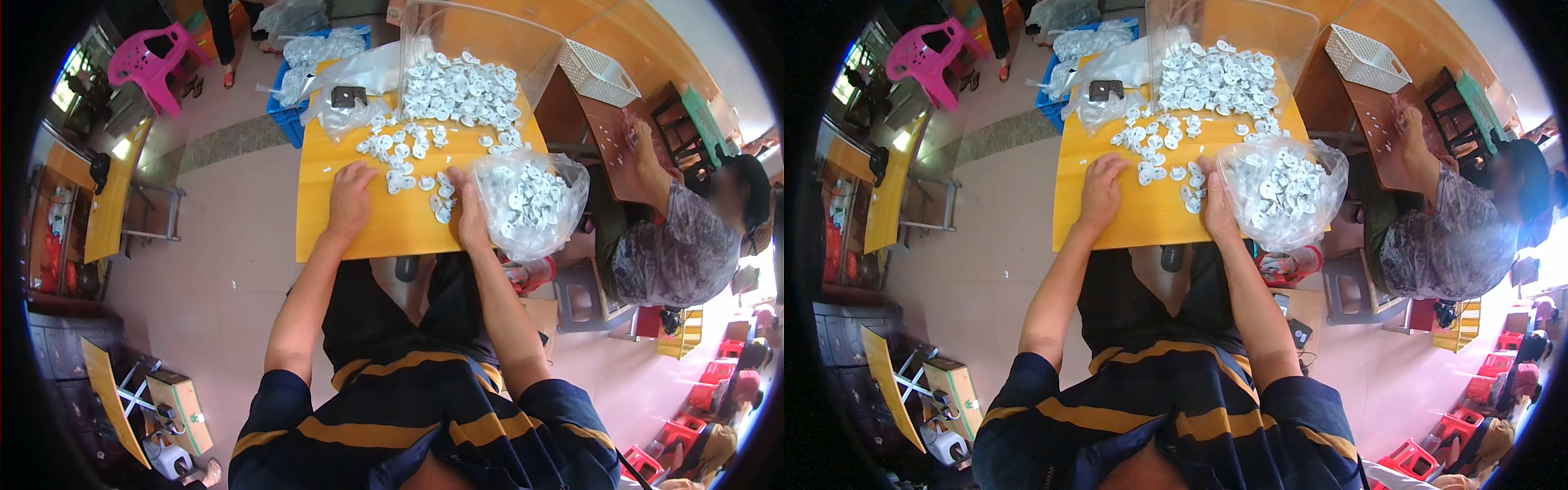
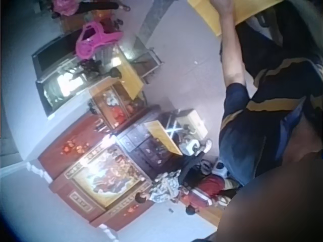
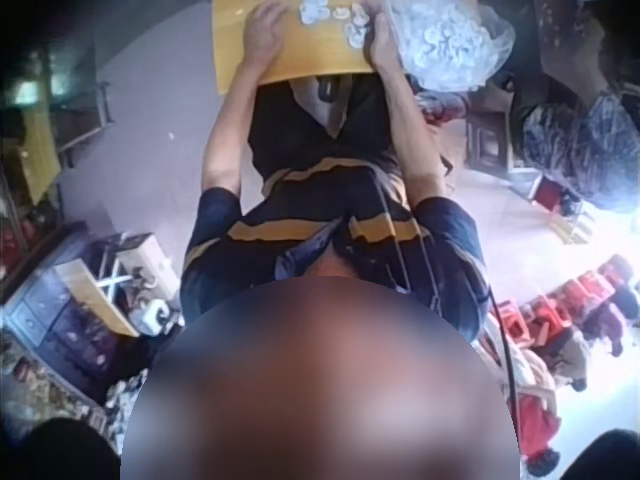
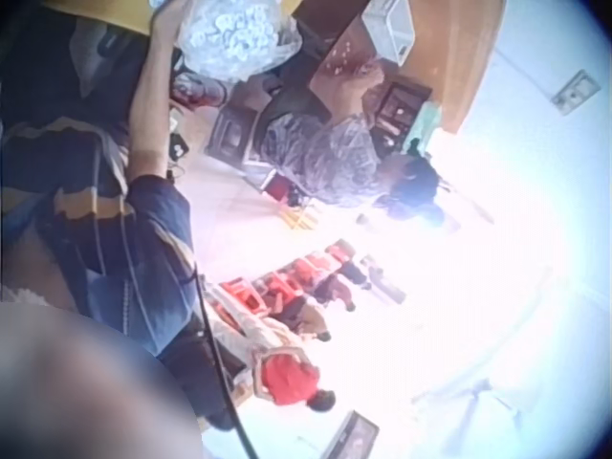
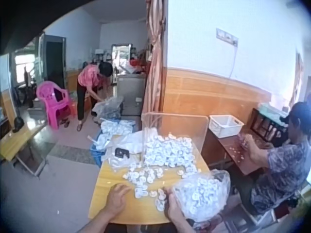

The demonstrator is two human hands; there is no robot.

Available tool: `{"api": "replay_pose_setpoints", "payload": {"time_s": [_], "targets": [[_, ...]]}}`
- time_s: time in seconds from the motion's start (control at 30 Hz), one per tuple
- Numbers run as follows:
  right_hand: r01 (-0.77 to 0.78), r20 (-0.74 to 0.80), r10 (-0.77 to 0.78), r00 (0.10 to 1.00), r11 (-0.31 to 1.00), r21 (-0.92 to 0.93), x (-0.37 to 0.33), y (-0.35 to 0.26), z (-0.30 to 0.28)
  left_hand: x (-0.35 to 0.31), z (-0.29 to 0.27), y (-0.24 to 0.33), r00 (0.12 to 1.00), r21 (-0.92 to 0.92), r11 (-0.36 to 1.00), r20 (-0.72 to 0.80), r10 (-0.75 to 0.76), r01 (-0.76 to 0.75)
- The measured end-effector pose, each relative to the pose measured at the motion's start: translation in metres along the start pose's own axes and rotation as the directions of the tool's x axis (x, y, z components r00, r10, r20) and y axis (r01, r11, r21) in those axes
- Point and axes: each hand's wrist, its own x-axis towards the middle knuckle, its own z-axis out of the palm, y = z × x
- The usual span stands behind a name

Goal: The person sorts and inspects small white plastic components by hand at a table.

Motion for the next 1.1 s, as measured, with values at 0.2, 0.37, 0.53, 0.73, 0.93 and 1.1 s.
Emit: {"api": "replay_pose_setpoints", "payload": {"time_s": [0.2, 0.37, 0.53, 0.73, 0.93, 1.1], "targets": [[0.025, 0.011, -0.025, 1.0, 0.997, -0.067, 0.001, -0.003, -0.002, 0.013, 0.013, 0.06, 0.984, 0.143, 0.977, 0.107, 0.143, -0.157], [0.014, 0.004, -0.014, 1.0, 1.0, -0.018, 0.0, -0.004, 0.005, 0.009, 0.038, 0.065, 0.972, 0.237, 0.962, 0.222, 0.079, -0.132], [0.032, -0.009, -0.032, 0.999, 0.999, 0.007, 0.002, 0.006, 0.0, 0.002, 0.038, 0.078, 0.954, 0.202, 0.967, 0.286, 0.091, -0.153], [0.064, -0.038, -0.065, 0.997, 0.998, -0.01, 0.001, 0.011, 0.003, 0.01, 0.015, 0.042, 0.992, 0.16, 0.985, 0.116, 0.043, -0.062], [0.059, -0.028, -0.058, 0.998, 0.998, 0.037, 0.005, 0.019, 0.001, 0.012, 0.013, -0.001, 0.996, 0.046, 0.998, 0.066, -0.056, 0.053], [0.08, -0.023, -0.081, 0.996, 0.996, -0.034, 0.003, 0.017, -0.002, 0.0, 0.014, -0.011, 0.997, 0.016, 0.996, 0.012, -0.082, 0.082]]}}
